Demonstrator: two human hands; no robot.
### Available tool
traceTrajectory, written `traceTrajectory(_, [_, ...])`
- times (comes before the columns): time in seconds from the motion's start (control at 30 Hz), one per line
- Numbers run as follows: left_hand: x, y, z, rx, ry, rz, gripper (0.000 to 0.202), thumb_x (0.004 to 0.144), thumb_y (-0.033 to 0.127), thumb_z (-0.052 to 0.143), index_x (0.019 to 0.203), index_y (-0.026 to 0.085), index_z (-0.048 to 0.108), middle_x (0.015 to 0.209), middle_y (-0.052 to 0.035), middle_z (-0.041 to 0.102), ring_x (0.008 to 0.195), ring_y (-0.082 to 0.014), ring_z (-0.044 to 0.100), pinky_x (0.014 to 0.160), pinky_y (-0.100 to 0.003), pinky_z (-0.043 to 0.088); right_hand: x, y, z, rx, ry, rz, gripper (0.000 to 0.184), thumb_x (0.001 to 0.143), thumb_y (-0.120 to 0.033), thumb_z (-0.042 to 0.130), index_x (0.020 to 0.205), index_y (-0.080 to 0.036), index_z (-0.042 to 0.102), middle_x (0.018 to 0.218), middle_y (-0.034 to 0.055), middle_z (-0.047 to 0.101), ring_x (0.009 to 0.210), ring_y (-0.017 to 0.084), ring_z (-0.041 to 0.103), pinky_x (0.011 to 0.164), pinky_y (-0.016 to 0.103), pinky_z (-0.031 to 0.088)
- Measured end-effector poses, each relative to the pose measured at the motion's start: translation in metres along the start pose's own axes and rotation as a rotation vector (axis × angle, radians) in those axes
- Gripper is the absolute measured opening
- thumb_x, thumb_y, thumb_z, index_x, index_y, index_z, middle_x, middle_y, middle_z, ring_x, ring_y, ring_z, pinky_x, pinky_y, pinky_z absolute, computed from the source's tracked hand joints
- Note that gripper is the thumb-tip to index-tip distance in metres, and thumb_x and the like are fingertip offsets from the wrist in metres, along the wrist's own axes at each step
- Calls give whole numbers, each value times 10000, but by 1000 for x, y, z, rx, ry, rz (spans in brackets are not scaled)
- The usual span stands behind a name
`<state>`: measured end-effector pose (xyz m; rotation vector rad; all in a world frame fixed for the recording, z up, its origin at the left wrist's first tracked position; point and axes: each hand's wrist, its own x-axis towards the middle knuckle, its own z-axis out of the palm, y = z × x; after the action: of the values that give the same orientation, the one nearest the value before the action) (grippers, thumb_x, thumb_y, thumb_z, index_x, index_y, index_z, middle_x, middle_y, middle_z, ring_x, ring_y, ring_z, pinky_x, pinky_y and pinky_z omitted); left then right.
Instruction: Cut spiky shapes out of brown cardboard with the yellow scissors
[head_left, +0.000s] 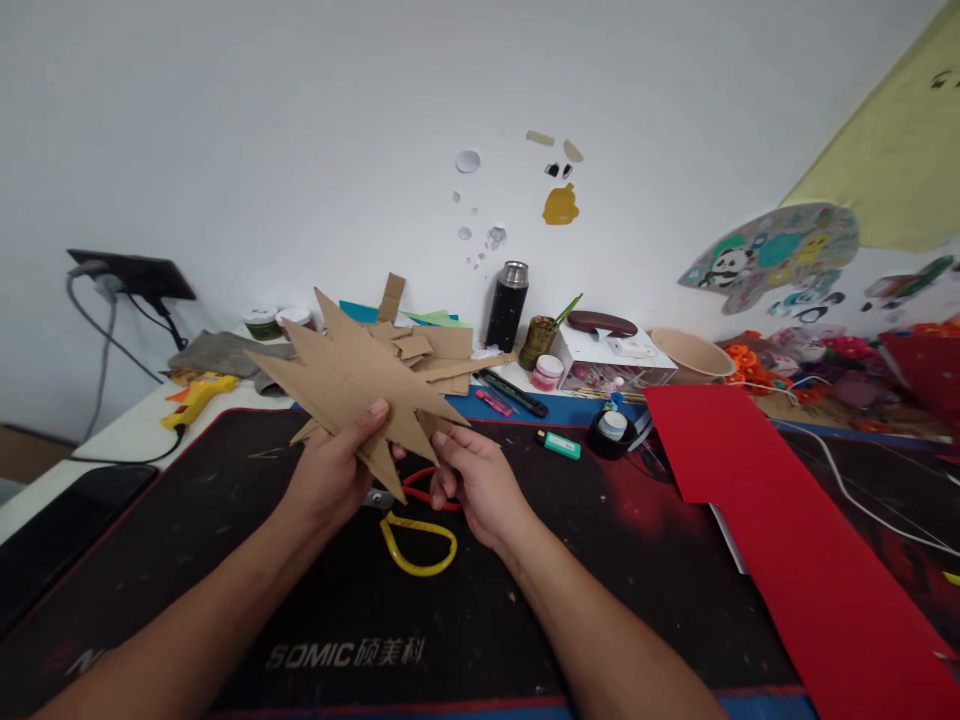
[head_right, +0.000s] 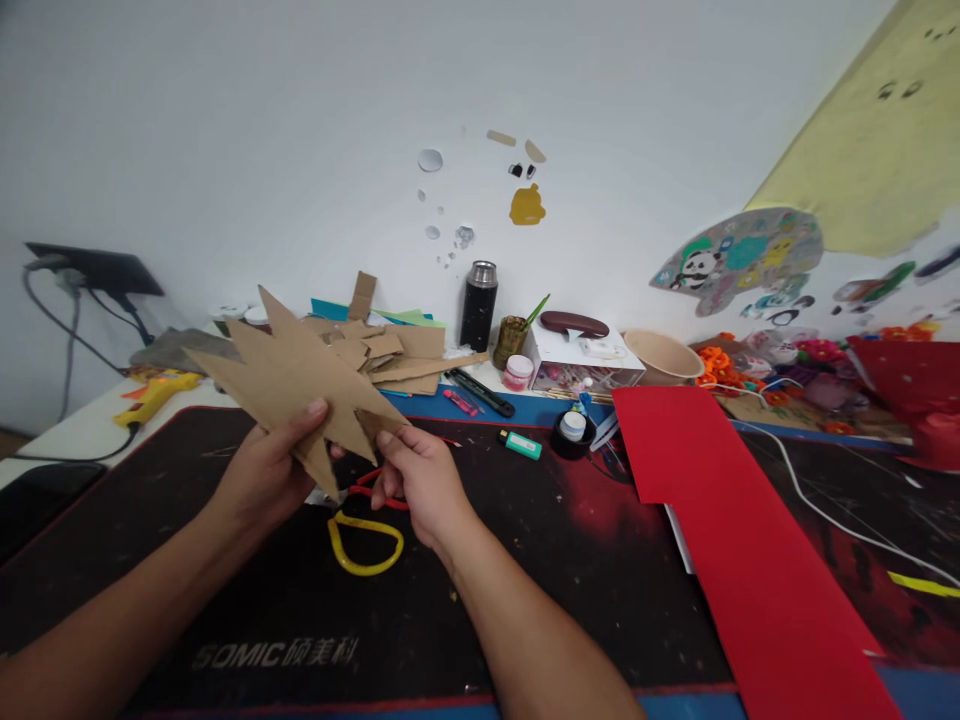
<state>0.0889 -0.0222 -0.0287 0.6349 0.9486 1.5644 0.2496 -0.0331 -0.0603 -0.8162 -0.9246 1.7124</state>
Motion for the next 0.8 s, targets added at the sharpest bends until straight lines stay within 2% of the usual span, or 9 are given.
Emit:
traceTrajectory(0.17, [-1,5,2,27,-15,-26,380,624,268,980,909,118,778,765,-47,771,488,-116,608,420,-211,547,1,-3,-4,8,-11,-33,446,809,-572,881,773,-198,640,485,-77,545,417,119,562,476,228,404])
traceTrajectory(0.27, [-3,6,4,69,-36,-65,372,605,293,986,860,111,784,723,-55,760,482,-124,603,413,-222,543,1,-6,-5,-7,-42,-49,442,815,-589,882,834,-194,684,502,-78,552,425,121,555,482,235,431])
traceTrajectory(0.37, [-4,6,5,70,-27,-61,401,576,286,999,873,113,794,781,-74,787,552,-152,653,426,-225,555,1,-6,-5,-66,-65,-77,426,829,-578,883,875,-195,703,469,-104,495,392,111,499,447,228,390])
traceTrajectory(0.53, [-6,5,6,106,-11,-15,459,563,296,1014,918,106,795,818,-79,796,581,-157,653,435,-233,561,2,-5,-6,-159,4,-113,395,832,-552,871,830,-203,685,438,-125,428,364,105,434,398,227,331])
traceTrajectory(0.7, [-6,3,3,141,-21,25,461,584,338,1020,926,119,803,845,-83,805,622,-183,684,459,-247,576,3,-4,-6,-194,23,-114,386,827,-538,852,838,-194,675,557,-84,570,354,81,446,368,223,305])
traceTrajectory(0.8, [-4,4,0,175,-40,57,417,616,331,1008,921,136,803,813,-70,796,567,-181,672,467,-275,585,2,-3,-4,-187,35,-99,384,824,-524,846,812,-197,646,602,-70,602,346,65,435,361,216,292])
